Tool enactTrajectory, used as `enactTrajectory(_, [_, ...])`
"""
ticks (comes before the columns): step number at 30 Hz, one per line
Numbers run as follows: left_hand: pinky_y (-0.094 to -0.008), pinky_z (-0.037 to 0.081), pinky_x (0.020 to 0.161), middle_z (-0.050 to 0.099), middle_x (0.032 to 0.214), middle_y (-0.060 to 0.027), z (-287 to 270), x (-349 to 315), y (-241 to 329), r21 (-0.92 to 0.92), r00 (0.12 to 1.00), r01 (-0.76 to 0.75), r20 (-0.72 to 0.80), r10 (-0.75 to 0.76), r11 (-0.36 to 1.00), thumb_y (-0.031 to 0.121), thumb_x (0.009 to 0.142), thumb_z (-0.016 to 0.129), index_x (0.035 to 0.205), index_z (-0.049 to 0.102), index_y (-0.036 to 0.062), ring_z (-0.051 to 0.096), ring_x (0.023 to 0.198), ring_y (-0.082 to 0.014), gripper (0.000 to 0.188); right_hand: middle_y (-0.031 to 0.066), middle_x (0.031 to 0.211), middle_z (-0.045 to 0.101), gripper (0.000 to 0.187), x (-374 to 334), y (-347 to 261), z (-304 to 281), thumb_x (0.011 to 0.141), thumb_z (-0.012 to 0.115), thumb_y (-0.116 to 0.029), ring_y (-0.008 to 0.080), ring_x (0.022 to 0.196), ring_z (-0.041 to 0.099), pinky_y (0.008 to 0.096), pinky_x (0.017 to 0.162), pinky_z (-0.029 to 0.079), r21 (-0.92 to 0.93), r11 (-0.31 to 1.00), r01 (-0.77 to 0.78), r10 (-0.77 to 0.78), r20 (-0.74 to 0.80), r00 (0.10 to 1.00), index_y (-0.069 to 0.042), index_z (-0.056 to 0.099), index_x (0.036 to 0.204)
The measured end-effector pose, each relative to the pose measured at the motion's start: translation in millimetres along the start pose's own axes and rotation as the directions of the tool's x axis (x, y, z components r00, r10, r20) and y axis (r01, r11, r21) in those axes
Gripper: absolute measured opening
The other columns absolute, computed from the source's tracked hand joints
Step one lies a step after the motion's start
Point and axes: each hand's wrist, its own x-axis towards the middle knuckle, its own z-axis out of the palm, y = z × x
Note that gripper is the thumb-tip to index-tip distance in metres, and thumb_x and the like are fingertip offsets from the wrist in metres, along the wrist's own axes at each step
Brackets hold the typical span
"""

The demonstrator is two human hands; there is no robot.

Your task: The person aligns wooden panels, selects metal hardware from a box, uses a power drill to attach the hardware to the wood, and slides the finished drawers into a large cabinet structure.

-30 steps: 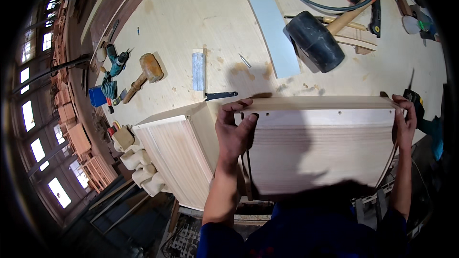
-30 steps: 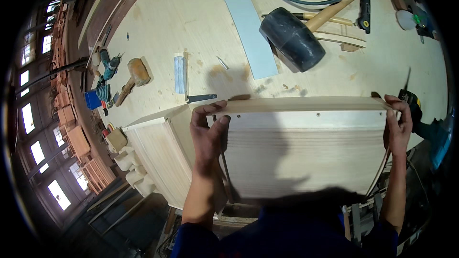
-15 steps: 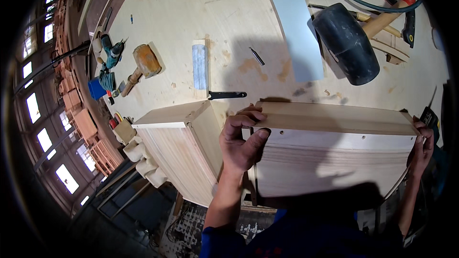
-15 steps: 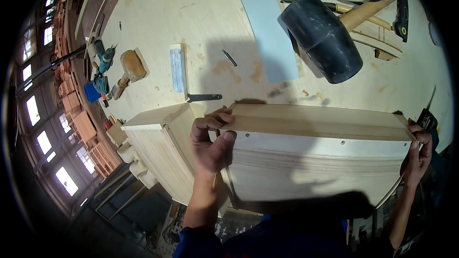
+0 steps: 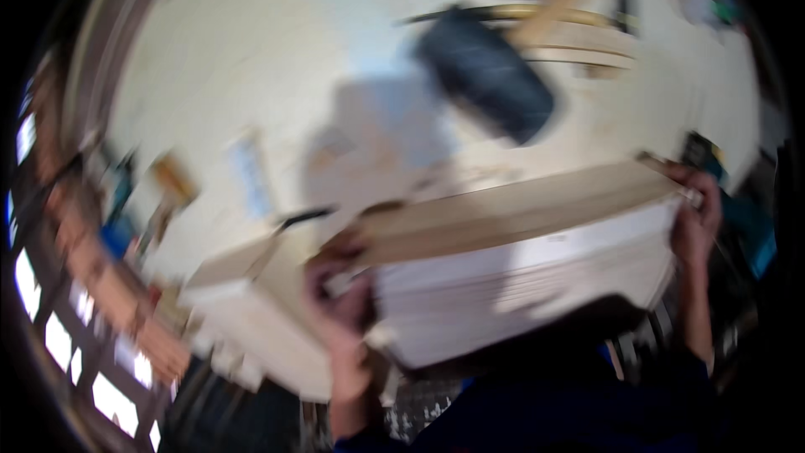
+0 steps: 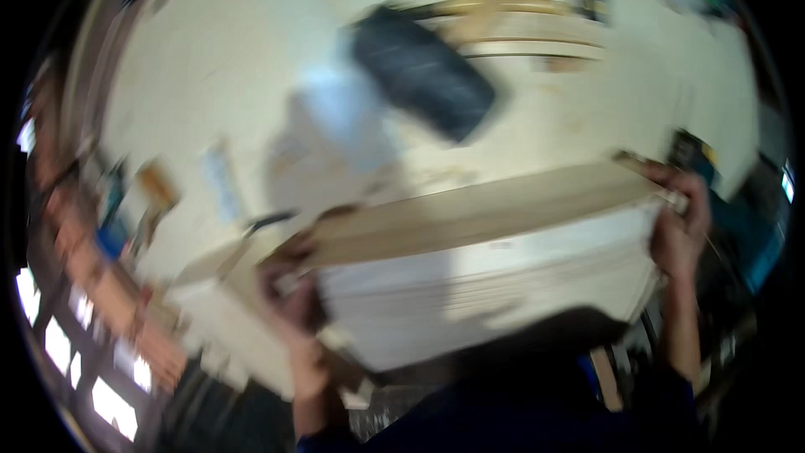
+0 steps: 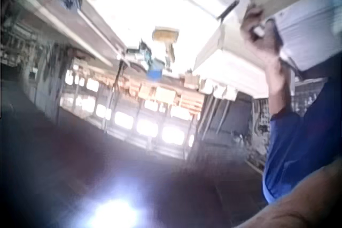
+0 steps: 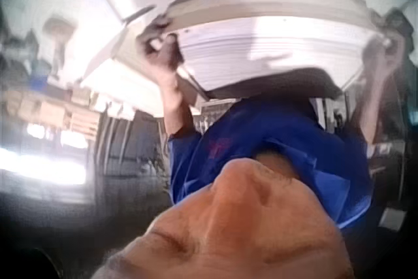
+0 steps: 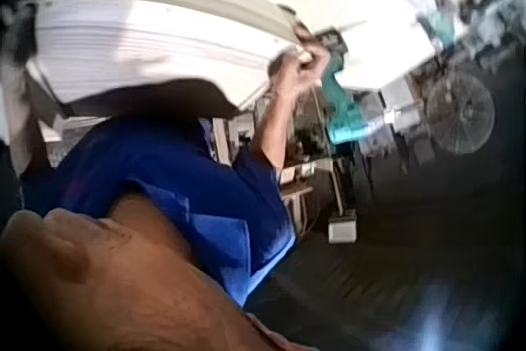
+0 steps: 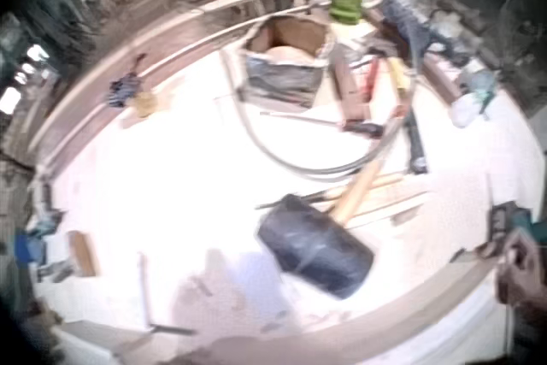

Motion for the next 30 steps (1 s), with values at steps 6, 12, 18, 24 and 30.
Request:
enactTrajectory(6, [-0.0514,0.037,0.112,0.064,0.115,-0.0154,-30.2,-7.3,-17.3,-0.054,0.994,-0.104,0.015,0.105,0.993,-0.006,0.085,0.052,0.102,0.051,0.006,0.057,0.122,-0.0325,0.021,0.0148,0.117,0.063,0.029,24.4,8.1,25.6,0.077,0.049,0.002,0.0235,0.118,0.058,0.0379,0.105,0.042,0.358,0.929,0.092,-0.148,0.132,0.98,-0.003,0.048,0.106])
enactTrajectory(12, [-0.0436,0.041,0.104,0.049,0.136,-0.0261,-64.6,-1.0,-25.1,-0.033,0.982,0.155,-0.102,-0.157,0.987,0.01,0.096,0.052,0.118,0.043,-0.0008,0.057,0.119,-0.0286,0.025,0.0136,0.116,0.062,0.037,17.1,2.1,32.6,0.072,0.05,0.012,0.0239,0.119,0.059,0.0397,0.107,0.041,0.433,0.899,0.063,-0.085,0.032,0.996,-0.004,0.046,0.105])
enactTrajectory(18, [-0.0427,0.054,0.083,0.068,0.1,-0.0222,-8.9,7.0,6.0,0.331,0.974,-0.188,-0.056,0.218,0.925,0.005,0.093,0.056,0.086,0.055,-0.0008,0.068,0.096,-0.0315,0.009,0.0141,0.119,0.058,0.042,18.2,5.6,21.9,0.073,0.056,0.009,0.0227,0.119,0.057,0.0409,0.112,0.039,0.393,0.919,0.037,-0.073,0.076,0.994,-0.004,0.042,0.111])
enactTrajectory(24, [-0.0428,0.055,0.083,0.067,0.097,-0.0218,-24.7,8.8,0.7,0.302,0.986,-0.125,-0.067,0.151,0.945,0.004,0.092,0.056,0.083,0.053,0.0003,0.068,0.095,-0.0327,0.01,0.0151,0.121,0.061,0.035,24.8,3.1,19.7,0.076,0.08,-0.007,0.0272,0.117,0.06,0.0421,0.101,0.047,0.243,0.962,0.128,-0.173,0.175,0.969,-0.004,0.06,0.104])
enactTrajectory(30, [-0.0501,0.041,0.11,0.067,0.111,-0.0097,-42.7,8.7,-17.5,0.002,0.99,-0.12,0.071,0.119,0.993,0.028,0.089,0.076,0.104,0.056,0.0084,0.059,0.117,-0.0303,0.032,0.0068,0.112,0.066,0.021,35.1,-7.9,18.8,0.072,0.083,-0.01,0.0239,0.097,0.061,0.0333,0.072,0.051,-0.014,0.888,0.46,-0.451,0.17,0.876,-0.01,0.071,0.09])
